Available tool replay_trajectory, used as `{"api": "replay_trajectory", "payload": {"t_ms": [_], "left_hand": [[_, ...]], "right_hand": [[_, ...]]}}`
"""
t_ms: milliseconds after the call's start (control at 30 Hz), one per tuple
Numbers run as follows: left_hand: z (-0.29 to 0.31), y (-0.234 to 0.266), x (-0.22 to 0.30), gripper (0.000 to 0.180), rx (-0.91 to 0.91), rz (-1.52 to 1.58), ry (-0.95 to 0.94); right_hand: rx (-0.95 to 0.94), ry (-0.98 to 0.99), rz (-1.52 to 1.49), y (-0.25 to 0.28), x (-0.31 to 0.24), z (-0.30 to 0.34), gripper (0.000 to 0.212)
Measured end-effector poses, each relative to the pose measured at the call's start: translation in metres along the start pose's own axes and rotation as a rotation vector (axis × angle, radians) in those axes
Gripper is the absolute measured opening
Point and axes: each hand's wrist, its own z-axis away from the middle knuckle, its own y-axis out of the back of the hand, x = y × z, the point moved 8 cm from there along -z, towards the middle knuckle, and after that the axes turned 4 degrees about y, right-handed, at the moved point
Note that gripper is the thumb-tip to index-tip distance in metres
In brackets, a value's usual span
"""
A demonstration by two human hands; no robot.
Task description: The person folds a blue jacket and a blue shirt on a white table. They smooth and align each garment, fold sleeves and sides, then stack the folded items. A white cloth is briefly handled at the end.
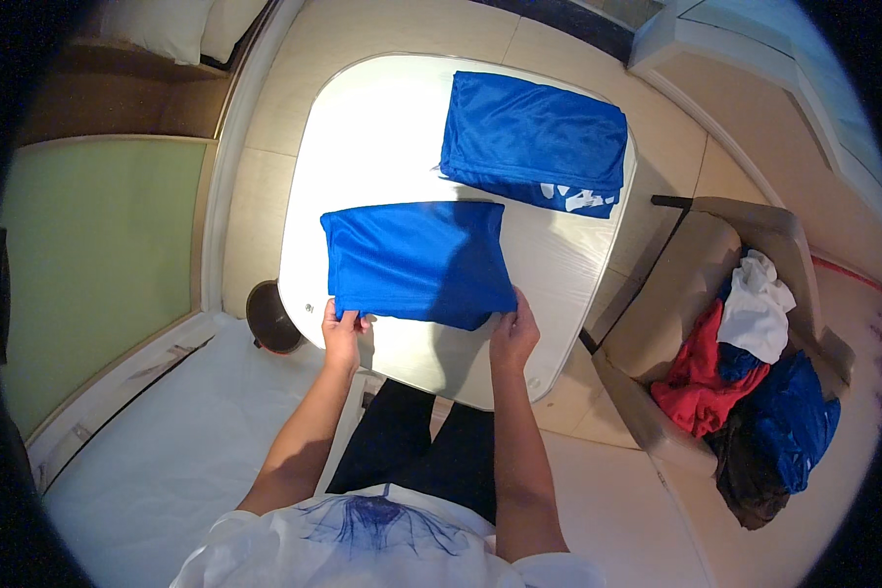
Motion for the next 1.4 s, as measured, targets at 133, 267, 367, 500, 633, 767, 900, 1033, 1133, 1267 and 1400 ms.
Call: {"api": "replay_trajectory", "payload": {"t_ms": [133,267,367,500,633,767,900,1033,1133,1267,1400], "left_hand": [[0.003,0.010,0.021,0.023,0.169,-0.478,-0.325],[0.052,-0.031,0.096,0.033,0.263,-1.079,-0.963],[0.059,-0.049,0.100,0.032,0.065,-1.262,-1.191],[0.059,-0.047,0.093,0.025,-0.148,-1.206,-1.267],[0.056,-0.035,0.080,0.022,-0.210,-1.298,-1.236],[0.068,-0.047,0.085,0.022,-0.235,-1.289,-1.240],[0.068,-0.079,0.100,0.030,-0.188,-1.187,-1.252],[0.025,-0.073,0.121,0.057,0.253,-1.031,-0.933],[-0.011,-0.037,0.095,0.073,0.296,-0.858,-0.570],[-0.019,-0.006,0.051,0.069,0.132,-0.711,-0.216],[-0.005,-0.012,0.026,0.055,-0.183,-0.189,0.097]], "right_hand": [[-0.084,0.344,0.446,-0.002,-0.017,0.011,0.026],[-0.060,0.398,0.432,-0.001,-0.026,0.014,0.023],[-0.018,0.541,0.418,-0.004,-0.049,0.017,0.025],[-0.011,0.530,0.493,0.003,-0.046,0.012,0.024],[-0.037,0.545,0.543,0.006,-0.036,0.006,0.023],[-0.049,0.601,0.533,0.002,-0.048,0.010,0.029],[0.014,0.585,0.369,0.007,-0.058,0.017,0.043],[0.011,0.045,0.116,-0.005,-0.027,0.011,0.050],[-0.085,-0.178,0.070,-0.019,0.002,0.010,0.044],[-0.127,-0.278,-0.030,-0.024,0.022,0.018,0.031],[-0.016,-0.085,-0.297,-0.025,-0.010,0.020,0.031]]}}
